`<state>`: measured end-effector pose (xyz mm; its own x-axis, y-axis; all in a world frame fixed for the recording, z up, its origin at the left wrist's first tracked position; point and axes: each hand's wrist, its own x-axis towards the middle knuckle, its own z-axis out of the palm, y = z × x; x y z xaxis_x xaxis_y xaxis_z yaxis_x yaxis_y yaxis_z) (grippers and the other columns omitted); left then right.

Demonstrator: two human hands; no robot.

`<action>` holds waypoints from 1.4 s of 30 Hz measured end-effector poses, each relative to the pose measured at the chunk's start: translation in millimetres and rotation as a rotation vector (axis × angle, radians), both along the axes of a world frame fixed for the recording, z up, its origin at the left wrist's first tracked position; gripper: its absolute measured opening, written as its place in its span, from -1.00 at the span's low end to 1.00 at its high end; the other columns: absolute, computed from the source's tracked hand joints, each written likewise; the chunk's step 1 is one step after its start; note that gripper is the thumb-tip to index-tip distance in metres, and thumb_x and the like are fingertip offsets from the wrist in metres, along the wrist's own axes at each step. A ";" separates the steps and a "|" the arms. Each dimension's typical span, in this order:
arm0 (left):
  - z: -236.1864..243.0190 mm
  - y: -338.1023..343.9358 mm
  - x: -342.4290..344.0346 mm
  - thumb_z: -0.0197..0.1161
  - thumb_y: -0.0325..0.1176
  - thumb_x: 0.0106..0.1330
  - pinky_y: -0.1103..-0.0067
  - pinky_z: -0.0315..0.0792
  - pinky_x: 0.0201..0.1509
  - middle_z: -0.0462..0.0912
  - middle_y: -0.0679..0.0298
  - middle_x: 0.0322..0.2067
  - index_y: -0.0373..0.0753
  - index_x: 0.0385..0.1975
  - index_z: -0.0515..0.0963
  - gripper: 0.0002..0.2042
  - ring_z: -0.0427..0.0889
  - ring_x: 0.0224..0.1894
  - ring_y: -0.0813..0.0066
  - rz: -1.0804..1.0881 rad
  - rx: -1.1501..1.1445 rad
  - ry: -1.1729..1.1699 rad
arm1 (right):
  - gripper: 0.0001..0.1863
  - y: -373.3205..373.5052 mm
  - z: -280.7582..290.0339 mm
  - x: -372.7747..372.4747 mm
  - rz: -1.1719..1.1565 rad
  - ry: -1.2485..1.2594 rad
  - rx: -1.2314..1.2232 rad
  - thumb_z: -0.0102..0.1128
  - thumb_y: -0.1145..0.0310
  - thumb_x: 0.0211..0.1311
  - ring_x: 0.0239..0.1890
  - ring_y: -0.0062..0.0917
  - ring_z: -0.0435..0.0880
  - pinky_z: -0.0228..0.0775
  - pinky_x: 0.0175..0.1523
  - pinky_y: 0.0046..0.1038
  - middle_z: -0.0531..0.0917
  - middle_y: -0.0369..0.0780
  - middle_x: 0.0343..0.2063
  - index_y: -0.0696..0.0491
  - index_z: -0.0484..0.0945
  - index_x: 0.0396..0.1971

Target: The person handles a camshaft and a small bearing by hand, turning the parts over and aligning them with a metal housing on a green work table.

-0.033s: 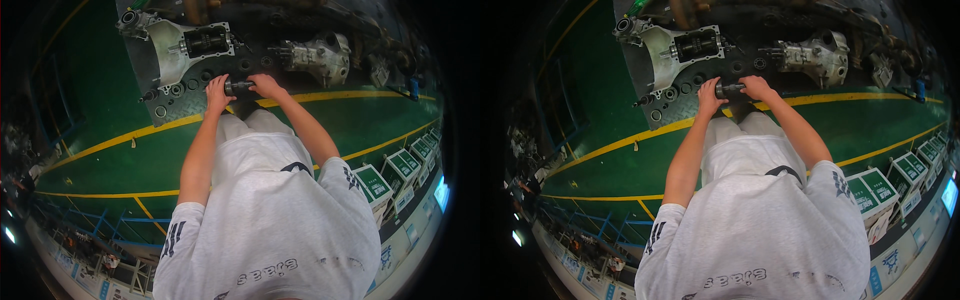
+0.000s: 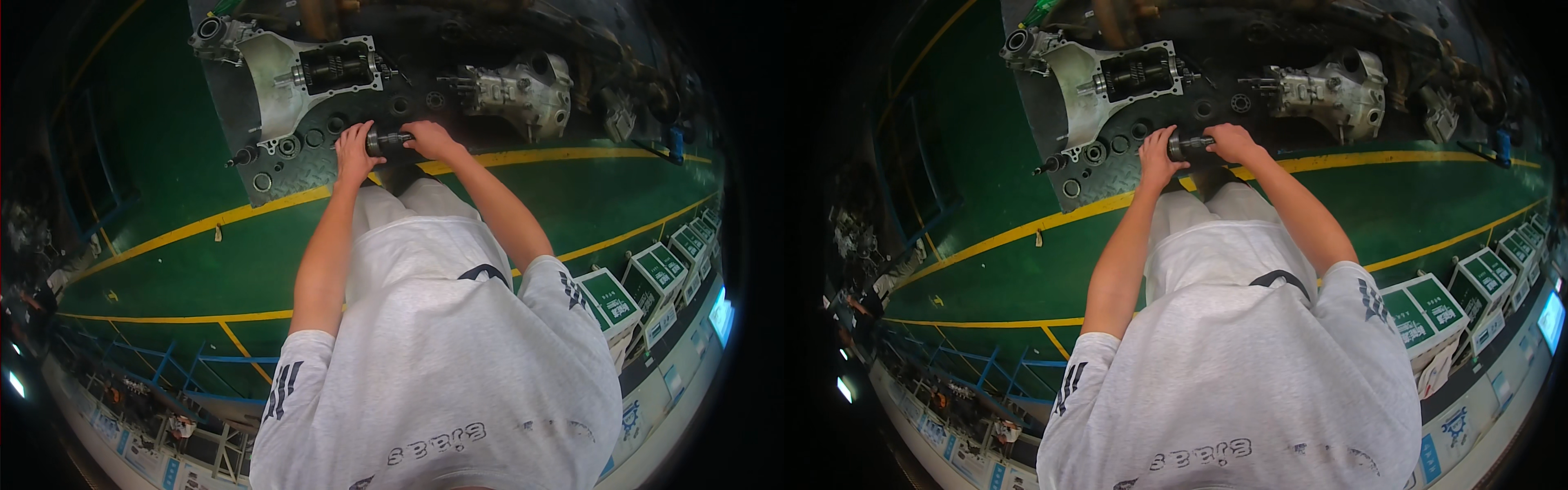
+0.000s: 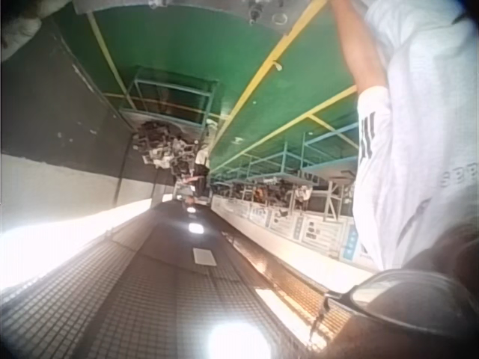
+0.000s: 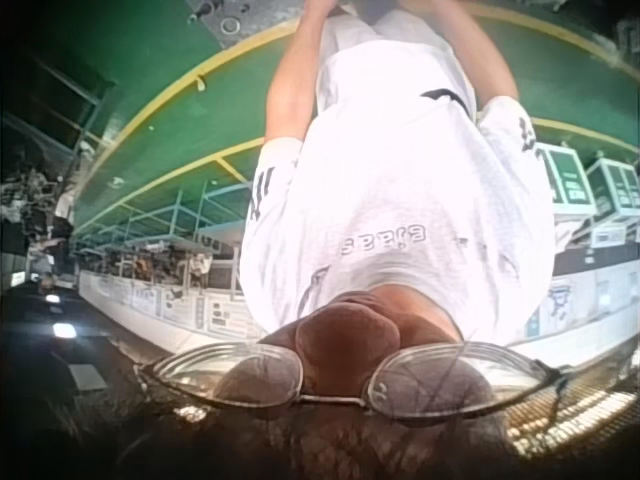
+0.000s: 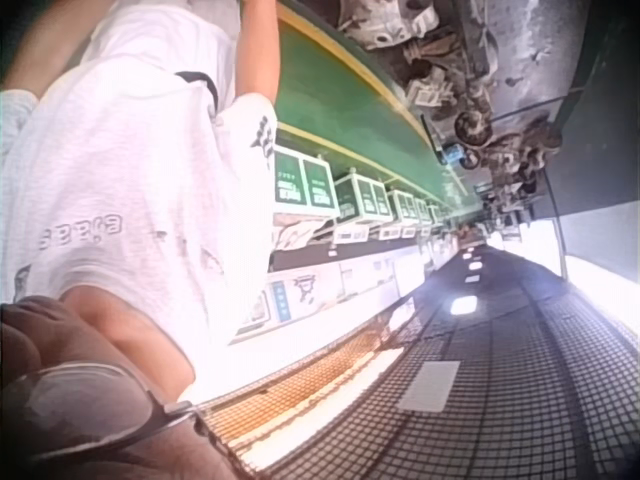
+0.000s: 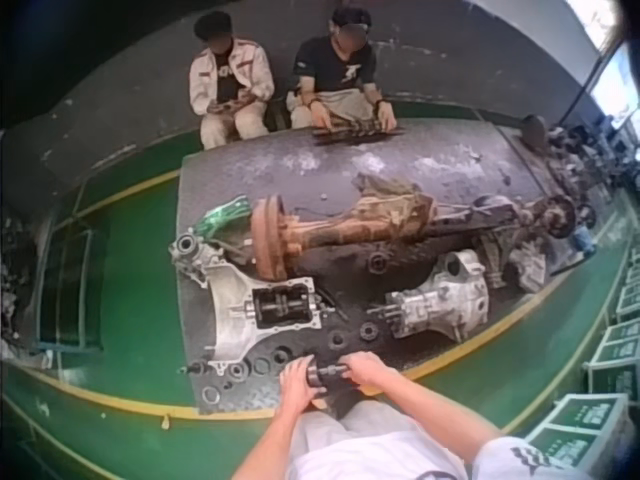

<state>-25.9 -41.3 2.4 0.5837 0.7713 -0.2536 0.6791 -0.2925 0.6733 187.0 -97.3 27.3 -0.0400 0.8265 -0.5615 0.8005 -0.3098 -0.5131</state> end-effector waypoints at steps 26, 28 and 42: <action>-12.2 9.7 -24.2 0.60 -0.26 -0.15 0.25 0.15 0.32 0.43 0.22 0.21 0.02 0.35 0.31 -0.08 0.38 0.26 0.18 -0.089 0.002 -0.015 | -0.57 20.6 -20.7 -33.8 0.047 0.041 0.035 0.35 0.25 0.15 -0.01 -0.13 0.64 0.49 0.05 -0.16 0.68 -0.09 -0.13 -0.03 0.54 0.03; -10.5 10.7 -20.6 0.61 -0.24 -0.17 0.22 0.09 0.31 0.41 0.24 0.19 0.10 0.35 0.32 -0.07 0.35 0.26 0.22 -0.071 -0.023 -0.032 | -0.57 20.4 -24.7 -35.4 0.034 0.046 0.041 0.37 0.24 0.13 -0.04 -0.13 0.66 0.50 0.03 -0.15 0.70 -0.09 -0.19 -0.05 0.54 0.02; -10.5 -0.2 -18.3 0.60 -0.37 -0.21 0.24 0.17 0.33 0.46 0.16 0.15 -0.08 0.23 0.36 -0.15 0.42 0.23 0.09 0.113 -0.255 -0.257 | -0.59 33.7 10.6 -39.9 0.113 -0.131 0.009 0.41 0.34 0.03 -0.14 -0.09 0.71 0.56 -0.06 -0.17 0.70 0.00 -0.27 0.11 0.53 -0.11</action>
<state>-44.2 -41.5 -8.0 0.5678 0.7655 -0.3027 0.4973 -0.0259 0.8672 147.1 -63.6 37.9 -0.0597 0.8260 -0.5605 0.8900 -0.2102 -0.4046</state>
